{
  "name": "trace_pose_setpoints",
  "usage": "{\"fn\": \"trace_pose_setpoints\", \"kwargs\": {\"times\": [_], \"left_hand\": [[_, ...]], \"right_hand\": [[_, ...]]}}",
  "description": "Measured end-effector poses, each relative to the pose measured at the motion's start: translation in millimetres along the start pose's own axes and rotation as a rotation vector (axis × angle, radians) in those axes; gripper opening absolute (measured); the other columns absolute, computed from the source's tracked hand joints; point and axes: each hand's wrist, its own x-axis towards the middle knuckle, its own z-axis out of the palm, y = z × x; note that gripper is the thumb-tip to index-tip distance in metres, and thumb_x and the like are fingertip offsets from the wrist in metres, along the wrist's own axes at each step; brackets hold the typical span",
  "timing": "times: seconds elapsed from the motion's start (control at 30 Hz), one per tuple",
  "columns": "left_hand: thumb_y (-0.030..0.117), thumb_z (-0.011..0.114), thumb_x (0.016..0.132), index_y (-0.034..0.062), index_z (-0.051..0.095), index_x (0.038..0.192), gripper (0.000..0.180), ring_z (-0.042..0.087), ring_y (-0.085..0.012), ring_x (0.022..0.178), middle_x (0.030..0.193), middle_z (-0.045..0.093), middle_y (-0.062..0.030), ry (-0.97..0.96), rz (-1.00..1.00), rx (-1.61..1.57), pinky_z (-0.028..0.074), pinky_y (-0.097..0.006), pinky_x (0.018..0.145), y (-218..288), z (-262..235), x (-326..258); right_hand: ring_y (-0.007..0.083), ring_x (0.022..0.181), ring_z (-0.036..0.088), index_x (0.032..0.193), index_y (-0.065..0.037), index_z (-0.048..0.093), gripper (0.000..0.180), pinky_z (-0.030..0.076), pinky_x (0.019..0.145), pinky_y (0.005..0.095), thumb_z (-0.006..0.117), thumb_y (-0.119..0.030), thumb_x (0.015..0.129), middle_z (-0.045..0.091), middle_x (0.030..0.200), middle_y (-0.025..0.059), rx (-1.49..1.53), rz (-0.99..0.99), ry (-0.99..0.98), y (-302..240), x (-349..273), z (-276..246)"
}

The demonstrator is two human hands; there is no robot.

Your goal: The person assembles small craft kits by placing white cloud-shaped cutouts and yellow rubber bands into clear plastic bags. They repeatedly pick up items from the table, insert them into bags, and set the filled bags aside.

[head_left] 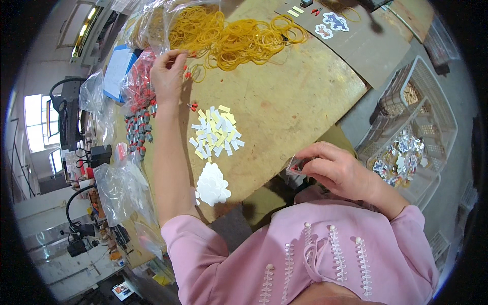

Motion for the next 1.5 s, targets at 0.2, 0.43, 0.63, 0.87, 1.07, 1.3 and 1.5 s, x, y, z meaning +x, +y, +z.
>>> {"fn": "trace_pose_setpoints", "kwargs": {"times": [0.2, 0.43, 0.63, 0.87, 1.07, 1.3, 1.5], "left_hand": [[0.009, 0.078, 0.097, 0.0006, 0.077, 0.113, 0.018, 0.062, -0.0048, 0.081, 0.091, 0.072, 0.0024, -0.327, -0.109, -0.070, 0.050, -0.022, 0.073, 42, -28, -20], [0.010, 0.075, 0.091, 0.0038, 0.076, 0.116, 0.026, 0.068, -0.0135, 0.080, 0.089, 0.073, -0.0087, -0.391, 0.116, 0.515, 0.054, -0.030, 0.074, -17, -11, -4], [0.017, 0.074, 0.090, 0.0017, 0.071, 0.102, 0.020, 0.072, -0.0380, 0.096, 0.101, 0.075, -0.0204, -0.525, 0.006, 0.660, 0.055, -0.045, 0.085, -9, -2, 16], [0.018, 0.070, 0.095, 0.0006, 0.062, 0.113, 0.026, 0.069, -0.0374, 0.091, 0.093, 0.069, -0.0214, -0.411, 0.058, 0.532, 0.054, -0.045, 0.083, -10, -23, -14], [0.006, 0.075, 0.093, 0.0014, 0.065, 0.113, 0.023, 0.054, -0.0065, 0.082, 0.091, 0.063, 0.0008, -0.447, -0.107, 0.140, 0.047, -0.023, 0.074, 61, -52, -66], [0.001, 0.078, 0.091, 0.0022, 0.075, 0.112, 0.021, 0.060, -0.0048, 0.079, 0.091, 0.070, 0.0015, -0.443, -0.262, -0.034, 0.049, -0.021, 0.072, 120, -71, -154], [0.002, 0.074, 0.098, -0.0007, 0.073, 0.113, 0.016, 0.071, -0.0097, 0.083, 0.097, 0.076, -0.0057, -0.342, -0.452, -0.648, 0.057, -0.023, 0.074, 162, -57, -242]], "right_hand": [[0.0347, 0.104, 0.069, 0.105, -0.004, 0.070, 0.015, 0.059, 0.086, 0.0403, 0.076, -0.006, 0.092, 0.069, 0.119, 0.0139, -0.016, 0.024, 0.003, 1, -4, 2], [0.0349, 0.105, 0.069, 0.104, -0.003, 0.069, 0.015, 0.060, 0.087, 0.0410, 0.075, -0.005, 0.091, 0.068, 0.120, 0.0146, -0.014, 0.008, -0.038, -3, -1, 10], [0.0355, 0.107, 0.069, 0.102, -0.001, 0.069, 0.017, 0.059, 0.089, 0.0413, 0.075, -0.005, 0.087, 0.069, 0.119, 0.0150, -0.056, 0.007, -0.047, -2, -8, 11], [0.0323, 0.095, 0.069, 0.099, -0.002, 0.068, 0.017, 0.057, 0.078, 0.0399, 0.078, 0.002, 0.085, 0.069, 0.108, 0.0128, -0.146, -0.095, 0.001, -7, -8, 13], [0.0318, 0.091, 0.067, 0.098, -0.002, 0.068, 0.017, 0.057, 0.074, 0.0394, 0.078, 0.001, 0.085, 0.065, 0.099, 0.0123, -0.160, -0.066, 0.065, -7, -17, 27], [0.0325, 0.092, 0.067, 0.101, -0.003, 0.067, 0.013, 0.057, 0.075, 0.0381, 0.074, 0.000, 0.090, 0.065, 0.104, 0.0134, -0.032, -0.135, 0.051, -12, -5, 53], [0.0341, 0.103, 0.069, 0.106, -0.001, 0.067, 0.017, 0.059, 0.084, 0.0387, 0.074, 0.003, 0.091, 0.067, 0.114, 0.0154, 0.106, -0.085, -0.068, -21, 0, 69]]}}
